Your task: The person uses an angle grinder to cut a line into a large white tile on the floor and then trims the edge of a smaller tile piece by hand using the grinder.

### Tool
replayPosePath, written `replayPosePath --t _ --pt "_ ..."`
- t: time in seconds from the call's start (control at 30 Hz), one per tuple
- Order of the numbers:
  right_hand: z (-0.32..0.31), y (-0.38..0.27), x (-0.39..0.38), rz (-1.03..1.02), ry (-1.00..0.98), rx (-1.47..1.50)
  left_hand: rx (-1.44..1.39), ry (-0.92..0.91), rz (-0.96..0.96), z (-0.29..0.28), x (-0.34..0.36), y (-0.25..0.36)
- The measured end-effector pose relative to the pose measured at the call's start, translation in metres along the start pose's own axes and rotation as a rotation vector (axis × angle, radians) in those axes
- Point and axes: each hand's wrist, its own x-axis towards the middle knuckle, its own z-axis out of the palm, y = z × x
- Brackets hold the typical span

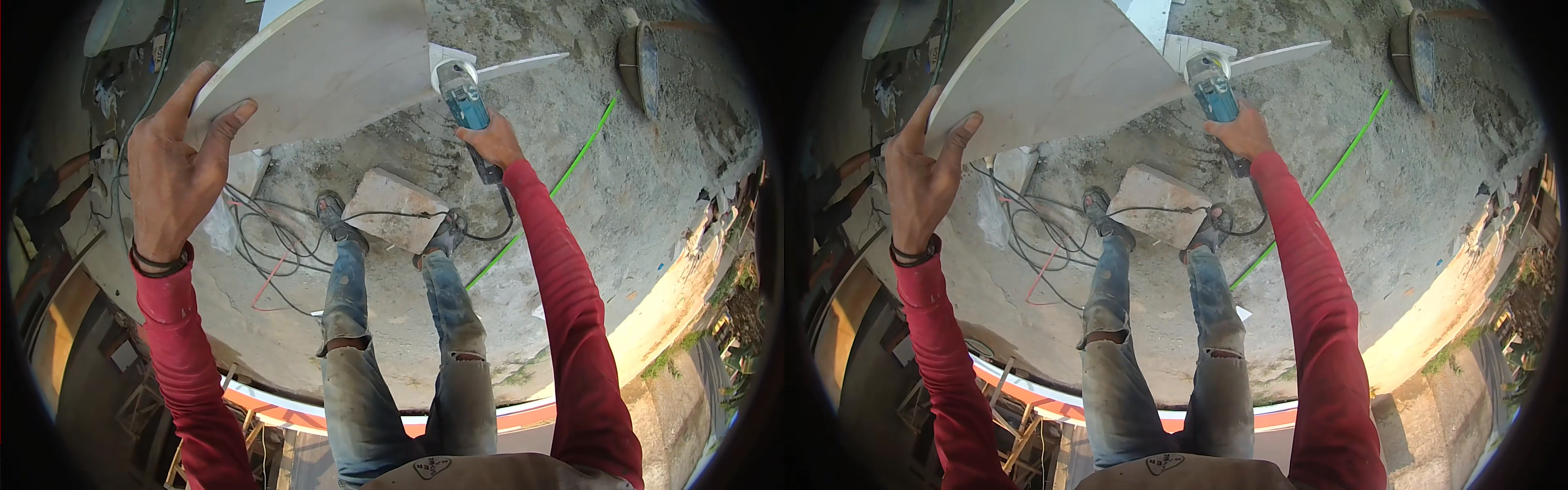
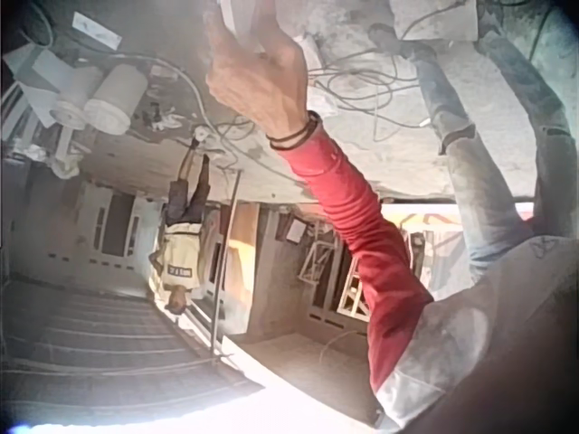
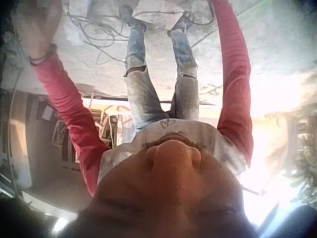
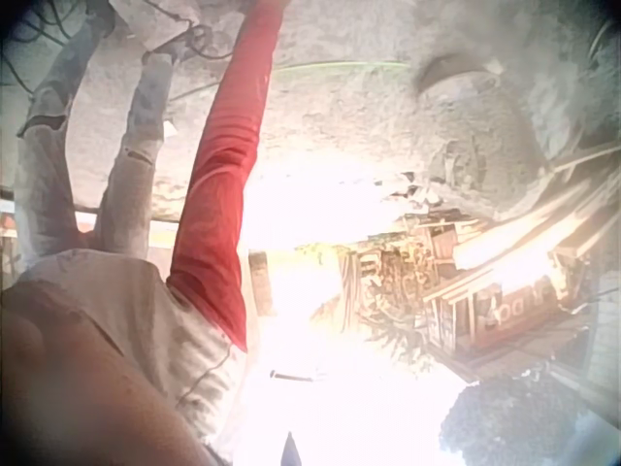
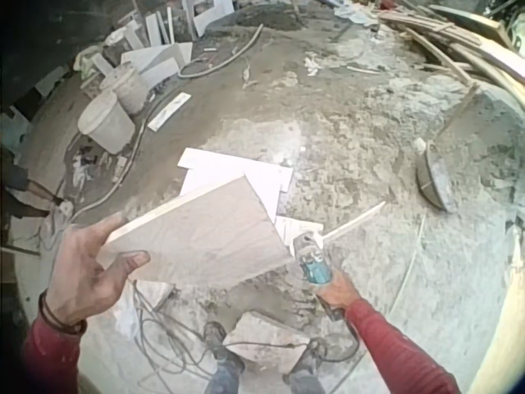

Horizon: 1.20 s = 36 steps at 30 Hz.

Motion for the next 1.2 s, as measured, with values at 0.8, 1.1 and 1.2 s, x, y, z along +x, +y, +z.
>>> replayPosePath --t 0.8,1.1,1.2 --pt "-0.002 -0.003 -0.008 -0.018 -0.006 0.015 0.02 -0.014 -0.053 0.0 0.015 0.001" --pt "-0.004 0.001 -0.01 -0.013 -0.013 0.016 0.028 -0.036 -0.062 -0.003 0.017 0.006" --pt "-0.004 0.0 -0.011 0.002 -0.007 0.025 0.069 -0.019 -0.01 -0.002 0.016 0.007"
